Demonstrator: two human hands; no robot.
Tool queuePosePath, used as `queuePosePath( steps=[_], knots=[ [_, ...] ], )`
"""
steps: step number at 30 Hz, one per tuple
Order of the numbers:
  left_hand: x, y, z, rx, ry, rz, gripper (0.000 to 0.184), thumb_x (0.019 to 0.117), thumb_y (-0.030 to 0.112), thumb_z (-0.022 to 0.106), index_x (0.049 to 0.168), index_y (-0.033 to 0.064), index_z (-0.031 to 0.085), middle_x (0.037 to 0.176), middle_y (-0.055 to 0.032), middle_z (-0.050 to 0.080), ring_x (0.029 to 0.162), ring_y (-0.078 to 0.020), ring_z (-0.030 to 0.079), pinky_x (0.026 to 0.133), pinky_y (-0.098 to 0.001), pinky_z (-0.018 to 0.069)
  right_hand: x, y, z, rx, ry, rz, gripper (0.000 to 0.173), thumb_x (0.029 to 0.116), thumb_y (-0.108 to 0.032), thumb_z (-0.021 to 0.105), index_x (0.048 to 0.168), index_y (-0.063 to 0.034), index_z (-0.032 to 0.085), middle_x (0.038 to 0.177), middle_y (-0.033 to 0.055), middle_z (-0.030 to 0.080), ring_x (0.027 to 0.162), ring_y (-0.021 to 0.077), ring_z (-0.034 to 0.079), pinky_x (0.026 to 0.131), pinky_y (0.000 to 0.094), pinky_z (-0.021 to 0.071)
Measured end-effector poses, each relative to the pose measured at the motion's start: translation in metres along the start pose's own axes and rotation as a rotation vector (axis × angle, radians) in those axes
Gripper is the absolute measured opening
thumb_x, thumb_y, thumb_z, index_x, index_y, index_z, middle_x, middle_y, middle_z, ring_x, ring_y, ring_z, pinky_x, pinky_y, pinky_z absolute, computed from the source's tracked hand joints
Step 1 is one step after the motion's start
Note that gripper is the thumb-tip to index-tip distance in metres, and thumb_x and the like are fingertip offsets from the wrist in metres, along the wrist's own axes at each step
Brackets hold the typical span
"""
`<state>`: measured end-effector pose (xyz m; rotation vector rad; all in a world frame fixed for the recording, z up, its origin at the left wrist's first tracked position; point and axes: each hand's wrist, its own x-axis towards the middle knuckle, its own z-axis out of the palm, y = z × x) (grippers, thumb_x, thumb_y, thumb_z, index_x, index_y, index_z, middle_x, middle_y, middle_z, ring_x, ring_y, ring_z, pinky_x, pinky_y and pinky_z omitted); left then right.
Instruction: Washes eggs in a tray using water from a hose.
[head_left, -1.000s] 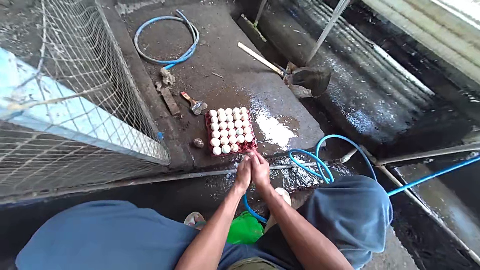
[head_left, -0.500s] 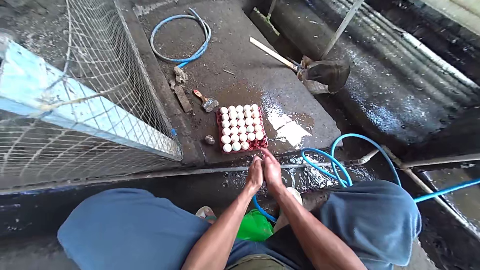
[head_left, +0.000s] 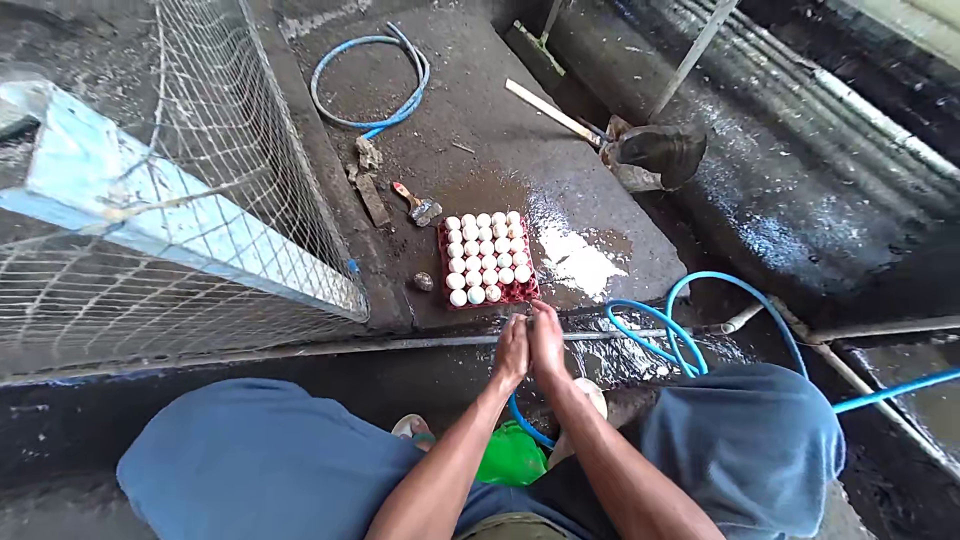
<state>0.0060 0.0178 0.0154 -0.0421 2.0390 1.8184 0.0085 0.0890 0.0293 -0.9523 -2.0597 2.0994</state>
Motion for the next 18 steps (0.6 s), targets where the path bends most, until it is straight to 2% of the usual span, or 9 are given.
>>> queuePosePath(
  steps=[1, 2, 5, 8, 9, 12, 16, 17, 18],
  knots=[
    [0.000, 0.000, 0.000, -0.012, -0.007, -0.022, 0.049, 0.1122, 0.019, 0.024, 0.143, -0.0129, 0.045, 0.148, -0.0305, 0.048, 0.140, -0.0337, 0.046, 0.119, -0.0453, 0.0328, -0.005, 0.000, 0.000, -0.023, -0.021, -0.039, 0.046, 0.1061, -0.014, 0.030, 0.140, 0.0039, 0.055, 0.154, 0.0216, 0.047, 0.145, 0.0268, 0.043, 0.119, 0.0435, 0.0343],
    [-0.001, -0.001, -0.001, -0.002, -0.019, -0.031, 0.049, 0.1118, 0.019, 0.023, 0.140, -0.0119, 0.049, 0.144, -0.0290, 0.052, 0.136, -0.0321, 0.050, 0.116, -0.0453, 0.0362, -0.001, 0.000, -0.002, -0.018, -0.015, -0.034, 0.045, 0.1057, -0.013, 0.033, 0.139, 0.0033, 0.057, 0.153, 0.0212, 0.049, 0.145, 0.0274, 0.044, 0.118, 0.0448, 0.0355],
    [-0.002, -0.001, 0.003, 0.041, -0.015, -0.022, 0.046, 0.1068, 0.018, 0.025, 0.116, -0.0088, 0.061, 0.110, -0.0209, 0.063, 0.104, -0.0257, 0.060, 0.094, -0.0440, 0.0477, 0.020, 0.002, -0.006, 0.104, 0.053, 0.120, 0.040, 0.1064, -0.013, 0.039, 0.144, 0.0002, 0.048, 0.137, 0.0196, 0.056, 0.120, 0.0247, 0.057, 0.098, 0.0434, 0.0492],
    [0.000, 0.004, 0.002, 0.034, 0.034, -0.056, 0.047, 0.1109, 0.016, 0.025, 0.134, -0.0125, 0.055, 0.135, -0.0299, 0.058, 0.130, -0.0336, 0.055, 0.113, -0.0477, 0.0390, -0.004, -0.002, 0.000, -0.004, -0.002, 0.002, 0.044, 0.1058, -0.015, 0.033, 0.140, 0.0020, 0.054, 0.148, 0.0203, 0.052, 0.137, 0.0254, 0.050, 0.113, 0.0440, 0.0411],
    [0.000, 0.006, 0.000, 0.036, 0.016, -0.084, 0.047, 0.1116, 0.016, 0.025, 0.136, -0.0121, 0.054, 0.136, -0.0301, 0.058, 0.130, -0.0338, 0.054, 0.113, -0.0474, 0.0384, -0.005, 0.000, 0.000, -0.008, -0.010, -0.016, 0.043, 0.1050, -0.013, 0.034, 0.137, 0.0027, 0.059, 0.151, 0.0213, 0.050, 0.143, 0.0273, 0.045, 0.117, 0.0452, 0.0372],
    [-0.003, 0.008, 0.002, 0.054, -0.024, -0.109, 0.047, 0.1100, 0.021, 0.026, 0.118, -0.0075, 0.063, 0.108, -0.0199, 0.064, 0.101, -0.0241, 0.061, 0.091, -0.0419, 0.0490, 0.019, 0.005, -0.006, 0.086, 0.040, 0.107, 0.039, 0.1061, -0.012, 0.039, 0.140, 0.0015, 0.053, 0.140, 0.0191, 0.056, 0.124, 0.0241, 0.056, 0.101, 0.0424, 0.0475],
    [-0.002, 0.004, 0.000, -0.036, -0.019, -0.060, 0.047, 0.1109, 0.014, 0.022, 0.138, -0.0142, 0.049, 0.137, -0.0306, 0.055, 0.129, -0.0310, 0.054, 0.113, -0.0432, 0.0390, -0.008, 0.005, 0.000, -0.068, -0.001, -0.053, 0.044, 0.1043, -0.012, 0.034, 0.135, 0.0031, 0.061, 0.150, 0.0224, 0.051, 0.143, 0.0296, 0.045, 0.118, 0.0465, 0.0362],
    [-0.001, 0.002, -0.004, -0.049, -0.048, -0.099, 0.050, 0.1114, 0.018, 0.020, 0.137, -0.0107, 0.052, 0.132, -0.0268, 0.058, 0.122, -0.0273, 0.057, 0.107, -0.0418, 0.0440, -0.003, 0.007, -0.002, -0.042, -0.004, -0.012, 0.043, 0.1037, -0.012, 0.036, 0.134, 0.0010, 0.063, 0.147, 0.0195, 0.055, 0.140, 0.0268, 0.049, 0.115, 0.0460, 0.0397],
    [0.000, 0.001, -0.007, -0.050, -0.080, -0.143, 0.050, 0.1111, 0.021, 0.020, 0.131, -0.0063, 0.057, 0.118, -0.0202, 0.064, 0.104, -0.0215, 0.062, 0.092, -0.0382, 0.0506, 0.007, 0.008, -0.005, 0.029, -0.017, 0.082, 0.040, 0.1048, -0.012, 0.039, 0.135, -0.0007, 0.063, 0.140, 0.0159, 0.060, 0.130, 0.0224, 0.056, 0.107, 0.0439, 0.0452]
  ],
)
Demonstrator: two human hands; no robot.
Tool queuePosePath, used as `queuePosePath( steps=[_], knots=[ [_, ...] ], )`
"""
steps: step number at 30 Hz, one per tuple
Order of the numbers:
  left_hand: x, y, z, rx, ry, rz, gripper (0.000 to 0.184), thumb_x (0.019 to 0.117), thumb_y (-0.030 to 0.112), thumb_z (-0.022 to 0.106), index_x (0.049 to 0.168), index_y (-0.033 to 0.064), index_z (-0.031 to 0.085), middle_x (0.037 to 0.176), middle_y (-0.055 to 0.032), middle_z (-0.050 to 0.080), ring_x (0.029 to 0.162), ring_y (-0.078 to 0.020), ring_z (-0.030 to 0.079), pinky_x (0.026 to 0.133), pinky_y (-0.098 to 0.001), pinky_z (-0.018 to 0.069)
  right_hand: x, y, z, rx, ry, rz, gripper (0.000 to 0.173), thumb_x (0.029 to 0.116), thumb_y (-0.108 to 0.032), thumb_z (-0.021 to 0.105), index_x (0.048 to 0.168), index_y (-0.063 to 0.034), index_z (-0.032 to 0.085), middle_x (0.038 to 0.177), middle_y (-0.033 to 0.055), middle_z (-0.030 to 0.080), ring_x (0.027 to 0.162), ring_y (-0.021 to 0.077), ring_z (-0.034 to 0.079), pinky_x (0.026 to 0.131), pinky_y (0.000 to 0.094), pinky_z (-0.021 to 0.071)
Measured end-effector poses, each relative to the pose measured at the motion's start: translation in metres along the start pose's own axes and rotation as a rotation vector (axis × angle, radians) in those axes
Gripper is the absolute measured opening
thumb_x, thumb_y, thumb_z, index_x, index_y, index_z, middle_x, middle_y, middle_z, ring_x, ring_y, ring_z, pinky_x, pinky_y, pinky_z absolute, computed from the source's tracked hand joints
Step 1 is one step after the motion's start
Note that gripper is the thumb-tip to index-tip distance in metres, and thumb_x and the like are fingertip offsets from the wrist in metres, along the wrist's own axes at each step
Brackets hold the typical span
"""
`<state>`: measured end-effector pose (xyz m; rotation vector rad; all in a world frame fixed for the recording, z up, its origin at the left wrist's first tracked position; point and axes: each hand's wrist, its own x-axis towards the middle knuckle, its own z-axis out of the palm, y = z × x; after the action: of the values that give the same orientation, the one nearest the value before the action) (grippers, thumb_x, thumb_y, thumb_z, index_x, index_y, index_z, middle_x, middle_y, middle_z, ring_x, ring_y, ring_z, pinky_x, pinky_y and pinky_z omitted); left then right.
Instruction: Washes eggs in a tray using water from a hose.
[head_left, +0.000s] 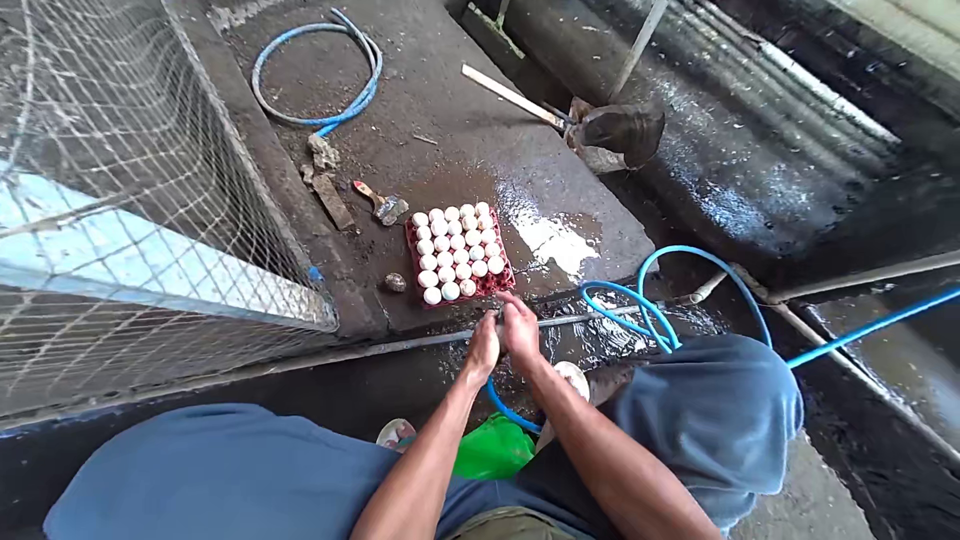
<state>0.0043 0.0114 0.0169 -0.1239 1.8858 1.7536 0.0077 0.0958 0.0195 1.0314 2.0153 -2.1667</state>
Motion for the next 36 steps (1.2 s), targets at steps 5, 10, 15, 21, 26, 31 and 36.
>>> queuePosePath(
  steps=[5, 10, 15, 21, 26, 31, 36],
  knots=[
    [0.005, 0.000, -0.010, -0.174, -0.163, -0.112, 0.031, 0.1068, 0.025, 0.036, 0.124, 0.0038, 0.051, 0.098, -0.0066, 0.058, 0.077, -0.0116, 0.057, 0.064, -0.0283, 0.0493, 0.018, -0.001, -0.012, 0.419, -0.133, 0.366, 0.040, 0.1115, -0.027, 0.030, 0.125, -0.0048, 0.060, 0.096, 0.0103, 0.066, 0.079, 0.0196, 0.064, 0.071, 0.0383, 0.0551],
    [0.005, 0.007, -0.008, -0.227, -0.100, -0.038, 0.048, 0.1131, 0.028, 0.027, 0.150, 0.0011, 0.041, 0.144, -0.0159, 0.053, 0.125, -0.0167, 0.055, 0.106, -0.0356, 0.0458, -0.013, -0.003, -0.003, -0.182, -0.066, -0.308, 0.048, 0.1039, -0.014, 0.029, 0.135, 0.0031, 0.062, 0.149, 0.0229, 0.052, 0.144, 0.0299, 0.045, 0.119, 0.0441, 0.0367],
    [0.003, -0.003, 0.014, 0.027, 0.065, 0.183, 0.047, 0.1073, 0.018, 0.023, 0.120, -0.0112, 0.057, 0.115, -0.0210, 0.060, 0.108, -0.0217, 0.058, 0.097, -0.0383, 0.0463, 0.003, -0.003, -0.004, -0.004, 0.042, -0.018, 0.044, 0.1073, -0.017, 0.035, 0.145, 0.0003, 0.049, 0.139, 0.0220, 0.057, 0.125, 0.0283, 0.056, 0.103, 0.0476, 0.0463],
    [-0.003, 0.001, 0.011, -0.179, 0.037, 0.061, 0.052, 0.1065, 0.026, 0.014, 0.123, 0.0008, 0.057, 0.094, -0.0061, 0.063, 0.075, -0.0083, 0.058, 0.067, -0.0262, 0.0506, 0.008, -0.002, -0.006, -0.011, 0.026, -0.004, 0.045, 0.1040, -0.015, 0.039, 0.146, -0.0047, 0.051, 0.128, 0.0210, 0.063, 0.112, 0.0280, 0.063, 0.094, 0.0493, 0.0516],
    [-0.002, 0.001, 0.006, -0.155, -0.034, 0.040, 0.040, 0.1074, 0.027, 0.030, 0.123, 0.0036, 0.058, 0.080, 0.0001, 0.056, 0.052, -0.0042, 0.044, 0.047, -0.0212, 0.0401, 0.019, -0.008, -0.010, 0.355, 0.070, 0.257, 0.035, 0.1111, -0.026, 0.036, 0.128, -0.0031, 0.056, 0.098, 0.0133, 0.061, 0.083, 0.0215, 0.061, 0.075, 0.0406, 0.0534],
    [-0.005, -0.001, 0.016, -0.077, 0.079, 0.099, 0.042, 0.1106, 0.020, 0.037, 0.135, -0.0105, 0.053, 0.130, -0.0264, 0.061, 0.122, -0.0284, 0.059, 0.108, -0.0442, 0.0454, -0.021, 0.006, -0.007, -0.137, 0.003, -0.293, 0.048, 0.1078, -0.014, 0.026, 0.142, 0.0069, 0.052, 0.151, 0.0217, 0.050, 0.140, 0.0257, 0.049, 0.117, 0.0422, 0.0393],
    [-0.022, 0.018, 0.012, -0.119, -0.029, 0.237, 0.040, 0.1091, 0.010, 0.032, 0.134, -0.0161, 0.051, 0.134, -0.0337, 0.056, 0.129, -0.0374, 0.054, 0.113, -0.0487, 0.0399, -0.007, 0.004, -0.015, -0.158, -0.087, -0.400, 0.046, 0.1073, -0.011, 0.029, 0.143, 0.0147, 0.045, 0.142, 0.0303, 0.053, 0.130, 0.0289, 0.055, 0.112, 0.0419, 0.0430]
  ],
)
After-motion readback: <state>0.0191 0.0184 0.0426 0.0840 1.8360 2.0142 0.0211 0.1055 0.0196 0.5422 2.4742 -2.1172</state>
